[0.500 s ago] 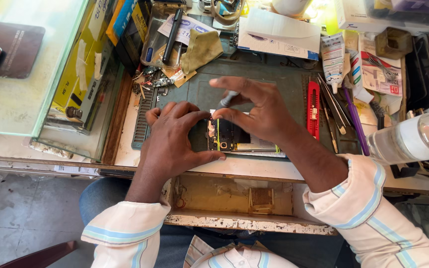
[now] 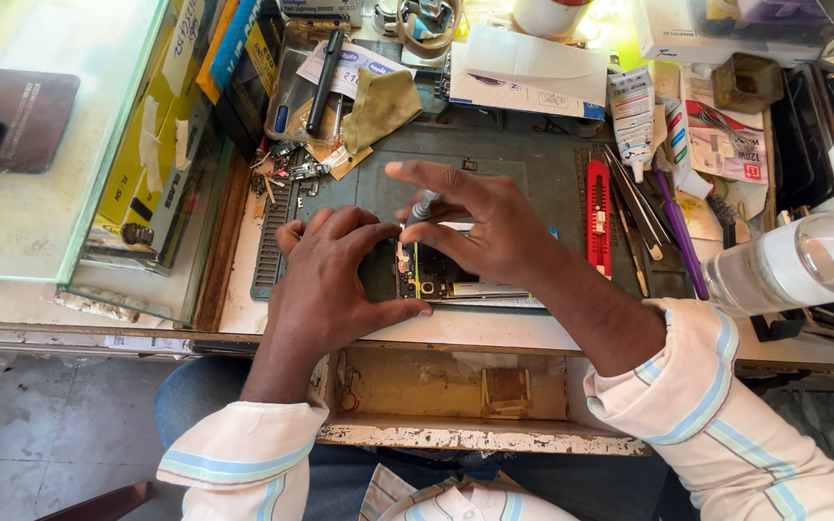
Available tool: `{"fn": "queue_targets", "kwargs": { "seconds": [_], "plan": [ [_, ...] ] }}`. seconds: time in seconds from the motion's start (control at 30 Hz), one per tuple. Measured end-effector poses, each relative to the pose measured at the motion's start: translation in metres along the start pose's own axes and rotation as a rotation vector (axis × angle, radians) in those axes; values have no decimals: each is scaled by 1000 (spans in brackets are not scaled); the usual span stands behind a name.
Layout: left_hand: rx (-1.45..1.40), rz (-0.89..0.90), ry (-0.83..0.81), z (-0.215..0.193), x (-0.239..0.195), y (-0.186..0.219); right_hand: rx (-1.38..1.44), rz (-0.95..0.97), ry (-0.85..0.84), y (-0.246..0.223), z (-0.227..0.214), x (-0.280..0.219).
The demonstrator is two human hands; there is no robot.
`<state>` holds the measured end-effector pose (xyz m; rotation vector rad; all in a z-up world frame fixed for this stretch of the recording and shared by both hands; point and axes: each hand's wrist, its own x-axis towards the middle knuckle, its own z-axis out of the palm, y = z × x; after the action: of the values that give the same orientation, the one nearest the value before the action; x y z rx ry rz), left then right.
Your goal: The person uses a screwdriver to remove screws from a disassembled smartphone and then uses tweezers to adjust internal components. They briefly test the device by turning it on and off, then wipe the back cover with a cloth.
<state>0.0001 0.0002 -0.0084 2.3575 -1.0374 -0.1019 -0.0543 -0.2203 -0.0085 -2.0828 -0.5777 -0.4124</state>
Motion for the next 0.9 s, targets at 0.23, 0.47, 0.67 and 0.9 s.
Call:
{"fn": "queue_targets", "kwargs": {
  "seconds": [0.23, 0.47, 0.67, 0.9],
  "plan": [
    [16, 22, 17, 1, 0, 0, 5, 52, -6, -1, -1, 0],
    [26, 7, 9, 1, 0, 0, -4, 51, -24, 3, 0, 0],
    [43, -1, 7, 1, 0, 1, 106, 46, 127, 10, -13, -7],
    [32, 64, 60, 0, -4, -2, -144, 3, 387, 24, -67, -20]
  ]
}}
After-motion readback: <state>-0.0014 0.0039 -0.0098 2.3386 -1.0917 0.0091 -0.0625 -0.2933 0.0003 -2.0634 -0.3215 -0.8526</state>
